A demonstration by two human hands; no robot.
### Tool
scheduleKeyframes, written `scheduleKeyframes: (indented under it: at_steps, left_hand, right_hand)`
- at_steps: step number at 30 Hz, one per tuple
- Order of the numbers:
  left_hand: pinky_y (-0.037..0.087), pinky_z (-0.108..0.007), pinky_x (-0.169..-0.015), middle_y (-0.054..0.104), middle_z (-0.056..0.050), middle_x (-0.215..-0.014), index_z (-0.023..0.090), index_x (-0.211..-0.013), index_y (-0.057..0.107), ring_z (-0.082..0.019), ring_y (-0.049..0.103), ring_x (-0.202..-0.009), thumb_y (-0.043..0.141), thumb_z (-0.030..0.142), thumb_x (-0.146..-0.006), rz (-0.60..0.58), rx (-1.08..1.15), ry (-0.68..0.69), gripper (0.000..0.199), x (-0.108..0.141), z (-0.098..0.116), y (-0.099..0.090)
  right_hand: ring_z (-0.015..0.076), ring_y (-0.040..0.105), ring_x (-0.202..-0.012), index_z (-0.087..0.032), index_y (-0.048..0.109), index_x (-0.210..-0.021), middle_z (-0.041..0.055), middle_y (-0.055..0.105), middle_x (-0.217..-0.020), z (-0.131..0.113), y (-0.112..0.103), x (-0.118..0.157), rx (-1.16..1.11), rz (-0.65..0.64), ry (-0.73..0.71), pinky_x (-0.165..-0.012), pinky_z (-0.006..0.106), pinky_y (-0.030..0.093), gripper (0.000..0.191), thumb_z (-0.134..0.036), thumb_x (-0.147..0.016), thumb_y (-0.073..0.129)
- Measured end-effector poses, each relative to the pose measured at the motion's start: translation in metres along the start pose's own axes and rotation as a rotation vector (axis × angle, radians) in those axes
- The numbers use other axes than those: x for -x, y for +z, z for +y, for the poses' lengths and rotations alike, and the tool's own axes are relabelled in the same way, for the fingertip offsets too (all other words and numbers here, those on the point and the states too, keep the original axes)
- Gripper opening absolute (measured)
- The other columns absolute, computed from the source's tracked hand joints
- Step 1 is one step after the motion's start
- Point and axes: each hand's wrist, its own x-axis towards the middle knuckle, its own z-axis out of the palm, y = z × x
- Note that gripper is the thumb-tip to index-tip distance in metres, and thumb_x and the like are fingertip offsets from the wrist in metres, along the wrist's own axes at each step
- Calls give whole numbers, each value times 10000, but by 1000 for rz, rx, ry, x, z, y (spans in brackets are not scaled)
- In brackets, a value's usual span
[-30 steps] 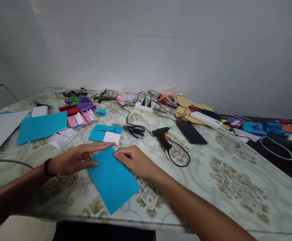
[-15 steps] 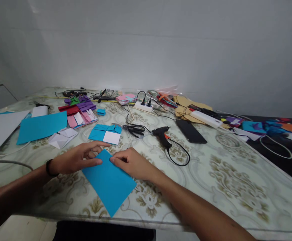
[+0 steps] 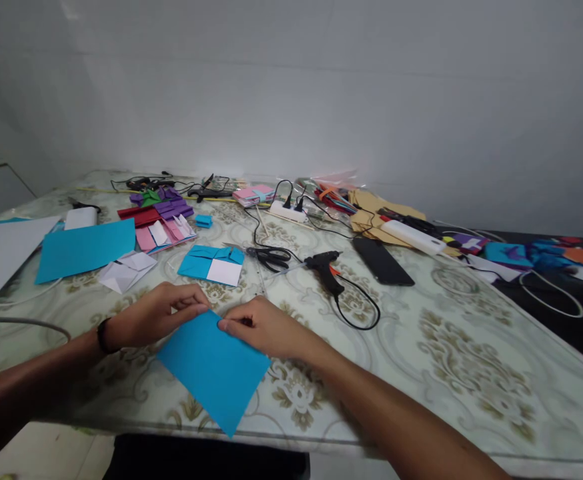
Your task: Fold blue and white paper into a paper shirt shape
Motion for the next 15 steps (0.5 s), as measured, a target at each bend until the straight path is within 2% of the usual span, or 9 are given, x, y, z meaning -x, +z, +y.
scheduleKeyframes:
  at_steps: [3, 7, 15]
  left_hand:
    - [403, -239, -628, 697, 1, -796, 177, -906, 685, -145, 593, -702, 516, 375, -1013, 83, -46, -23, 282, -2, -2, -4]
    - [371, -243, -599, 643, 27, -730, 184, -889, 667, -133, 543, -644, 506, 385, -1019, 166, -83, -26, 288, -4, -4, -10]
    - [341, -247, -577, 575, 39, -662, 181, -841, 622, -125, 483, -596, 500, 361, -1002, 247, -122, -43, 271, -7, -10, -13]
  right_hand:
    - [103, 283, -558, -207, 390, -623, -61, 301, -589, -2, -3, 1, -14, 31, 4, -519, 255, 243, 489, -487, -1005, 511]
    - [105, 286, -557, -209, 394, -628, -59, 308, -598, -2, -5, 1, -42, 62, 13, -522, 259, 243, 494, -500, -1009, 511]
    - [108, 295, -565, -205, 413, -628, -52, 310, -604, 3, -7, -1, 2, 117, 44, -524, 258, 239, 494, -500, -1015, 499]
